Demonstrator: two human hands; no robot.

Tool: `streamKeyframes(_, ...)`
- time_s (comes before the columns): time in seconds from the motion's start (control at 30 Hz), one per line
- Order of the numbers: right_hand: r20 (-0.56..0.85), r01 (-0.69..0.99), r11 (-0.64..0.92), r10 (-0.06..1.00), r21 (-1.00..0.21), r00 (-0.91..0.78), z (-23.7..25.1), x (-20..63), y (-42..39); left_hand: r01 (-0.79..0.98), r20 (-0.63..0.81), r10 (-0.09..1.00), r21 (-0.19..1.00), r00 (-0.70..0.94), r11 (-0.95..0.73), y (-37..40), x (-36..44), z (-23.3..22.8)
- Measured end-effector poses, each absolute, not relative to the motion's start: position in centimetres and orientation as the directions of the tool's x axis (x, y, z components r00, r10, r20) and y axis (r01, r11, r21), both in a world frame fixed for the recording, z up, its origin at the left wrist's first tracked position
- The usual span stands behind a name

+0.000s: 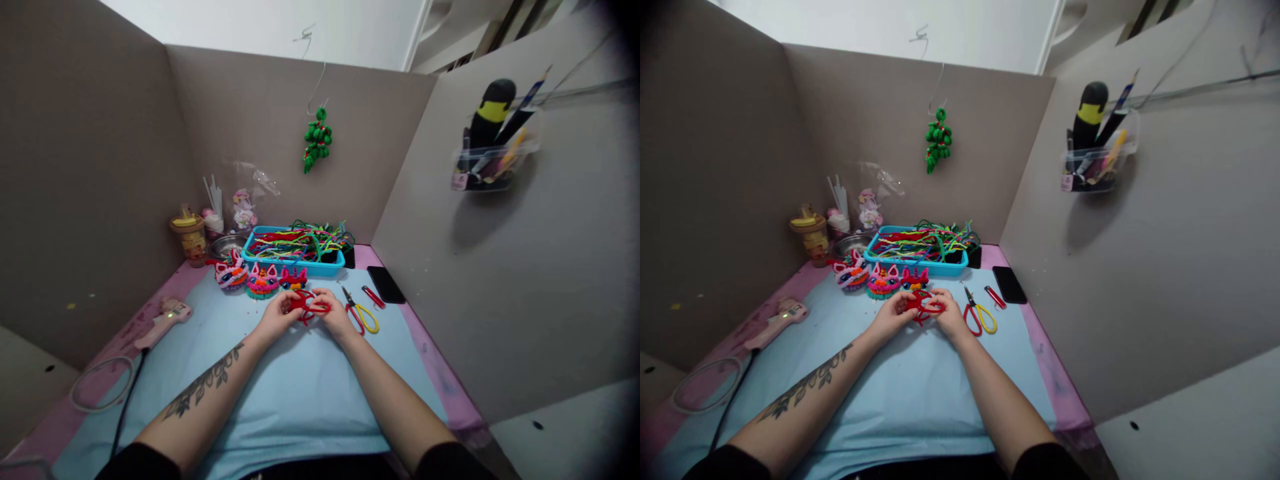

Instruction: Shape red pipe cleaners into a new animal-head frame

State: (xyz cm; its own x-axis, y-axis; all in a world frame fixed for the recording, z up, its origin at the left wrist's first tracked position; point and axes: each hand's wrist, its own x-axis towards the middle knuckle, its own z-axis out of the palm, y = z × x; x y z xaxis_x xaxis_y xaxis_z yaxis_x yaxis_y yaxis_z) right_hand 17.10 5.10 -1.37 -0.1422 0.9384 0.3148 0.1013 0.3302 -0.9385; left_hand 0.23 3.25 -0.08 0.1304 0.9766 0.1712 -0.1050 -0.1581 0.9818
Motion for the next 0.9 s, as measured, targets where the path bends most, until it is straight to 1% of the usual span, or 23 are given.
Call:
streamKeyframes(0.07,0.313,0.083,0.333,0.930,-0.939,-0.190,-1.3,17.1,4.9,-0.119,0.149,0.980,0.984,0.134,-0.133,3.1,0.3,0.0)
streamKeyframes(0.2,0.311,0.060,0.328,0.930,-0.943,-0.198,-1.2,17.0,4.8,-0.169,0.075,0.987,0.984,0.143,-0.050,2.8,0.4,0.4)
streamKeyframes(0.37,0.244,-0.001,0.250,0.943,-0.968,-0.228,-1.1,16.7,4.7,-0.239,0.081,0.990,0.970,0.118,-0.051,3.0,0.2,0.2)
streamKeyframes(0.5,0.278,-0.011,0.283,0.934,-0.959,-0.226,-1.6,16.5,4.7,-0.262,0.064,0.996,0.964,0.066,-0.044,3.4,-0.1,0.0)
streamKeyframes(0.6,0.305,0.033,0.317,0.933,-0.948,-0.193,-2.1,16.4,4.9,-0.284,0.034,0.999,0.958,0.011,-0.029,3.5,-0.1,0.1)
streamKeyframes(0.7,0.358,0.099,0.372,0.924,-0.923,-0.132,-2.3,16.5,5.0,-0.307,0.017,1.000,0.952,-0.009,-0.019,3.6,-0.1,0.2)
streamKeyframes(0.77,0.432,0.156,0.437,0.900,-0.886,-0.065,-2.0,16.6,4.7,-0.316,0.016,1.000,0.949,-0.013,-0.020,3.6,-0.1,0.1)
streamKeyframes(0.83,0.561,0.264,0.542,0.828,-0.798,-0.004,-1.4,16.8,4.2,-0.318,0.011,1.000,0.948,-0.018,-0.016,3.7,-0.2,0.0)
streamKeyframes(0.9,0.686,0.384,0.645,0.727,-0.661,-0.040,-0.8,17.0,3.6,-0.316,0.004,1.000,0.949,-0.024,-0.012,3.7,-0.2,0.0)
